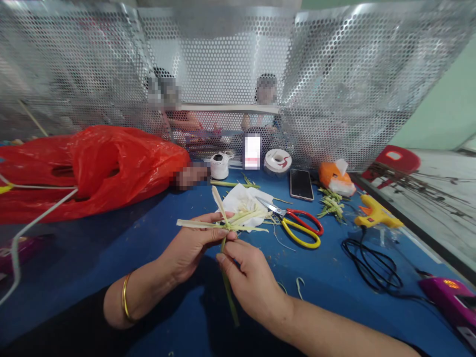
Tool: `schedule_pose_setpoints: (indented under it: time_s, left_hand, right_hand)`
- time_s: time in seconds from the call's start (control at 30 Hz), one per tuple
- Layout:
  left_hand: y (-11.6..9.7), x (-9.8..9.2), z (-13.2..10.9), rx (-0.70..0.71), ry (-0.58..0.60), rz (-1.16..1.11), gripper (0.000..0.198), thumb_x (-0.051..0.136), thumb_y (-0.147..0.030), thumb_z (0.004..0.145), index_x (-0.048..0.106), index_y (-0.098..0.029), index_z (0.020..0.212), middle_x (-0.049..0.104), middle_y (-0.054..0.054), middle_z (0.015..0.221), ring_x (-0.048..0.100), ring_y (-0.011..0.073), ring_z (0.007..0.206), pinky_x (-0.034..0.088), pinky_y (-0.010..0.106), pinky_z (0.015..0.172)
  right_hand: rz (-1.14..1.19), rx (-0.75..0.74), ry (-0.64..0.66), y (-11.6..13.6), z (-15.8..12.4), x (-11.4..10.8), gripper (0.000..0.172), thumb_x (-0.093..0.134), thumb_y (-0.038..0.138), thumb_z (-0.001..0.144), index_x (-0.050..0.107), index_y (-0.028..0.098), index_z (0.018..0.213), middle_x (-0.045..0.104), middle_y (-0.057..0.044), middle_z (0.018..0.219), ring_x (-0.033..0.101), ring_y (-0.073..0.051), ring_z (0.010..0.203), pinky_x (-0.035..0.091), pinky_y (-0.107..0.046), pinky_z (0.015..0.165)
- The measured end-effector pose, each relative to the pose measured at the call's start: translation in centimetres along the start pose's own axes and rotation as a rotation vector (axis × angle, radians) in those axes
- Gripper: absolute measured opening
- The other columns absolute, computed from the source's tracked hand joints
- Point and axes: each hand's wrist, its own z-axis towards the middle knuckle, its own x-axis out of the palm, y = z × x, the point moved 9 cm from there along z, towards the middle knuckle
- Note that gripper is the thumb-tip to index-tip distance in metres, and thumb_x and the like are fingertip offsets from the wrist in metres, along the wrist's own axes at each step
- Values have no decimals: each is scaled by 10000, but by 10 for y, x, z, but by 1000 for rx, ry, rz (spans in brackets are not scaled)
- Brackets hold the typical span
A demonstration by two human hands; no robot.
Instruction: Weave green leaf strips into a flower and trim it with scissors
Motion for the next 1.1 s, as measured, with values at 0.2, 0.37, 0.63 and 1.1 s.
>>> schedule_pose_setpoints:
  time_s: [0.2, 0.37, 0.63, 1.1]
  left_hand:
    - [-9, -1, 4, -32, 115, 109, 321, 745, -192, 679, 698, -148, 993, 691, 21, 723, 656, 139, 648, 485, 275, 709]
    - [-9, 7, 1, -8, 189, 195, 345, 767, -210, 643, 680, -149, 971, 637, -15, 704, 543, 84, 502, 422, 234, 529]
    - [-14, 6, 3, 165, 84, 338, 197, 742, -297, 671, 703, -127, 764, 666, 36, 719, 567, 154, 702, 414, 266, 681]
    - [-20, 7, -3, 179, 27, 382, 114, 702, -244, 676, 714, -144, 728, 629, 12, 666, 514, 139, 637, 385, 251, 622]
  right_hand:
    - [-389, -254, -184, 33, 1, -43, 216, 508, 315, 910, 572, 196, 742, 594, -20, 688, 520, -172, 674, 372, -310, 673]
    - [-414, -123, -182, 17, 15, -58, 179, 534, 349, 885, 618, 193, 860, 658, -72, 872, 570, -234, 855, 397, -351, 764]
    - [-134, 7, -19, -5, 11, -29, 329, 455, 309, 910, 477, 198, 601, 505, 23, 579, 467, -127, 575, 340, -251, 559]
    - [-263, -208, -23, 31, -2, -24, 308, 411, 212, 928, 400, 206, 621, 458, 16, 597, 438, -135, 605, 366, -277, 643]
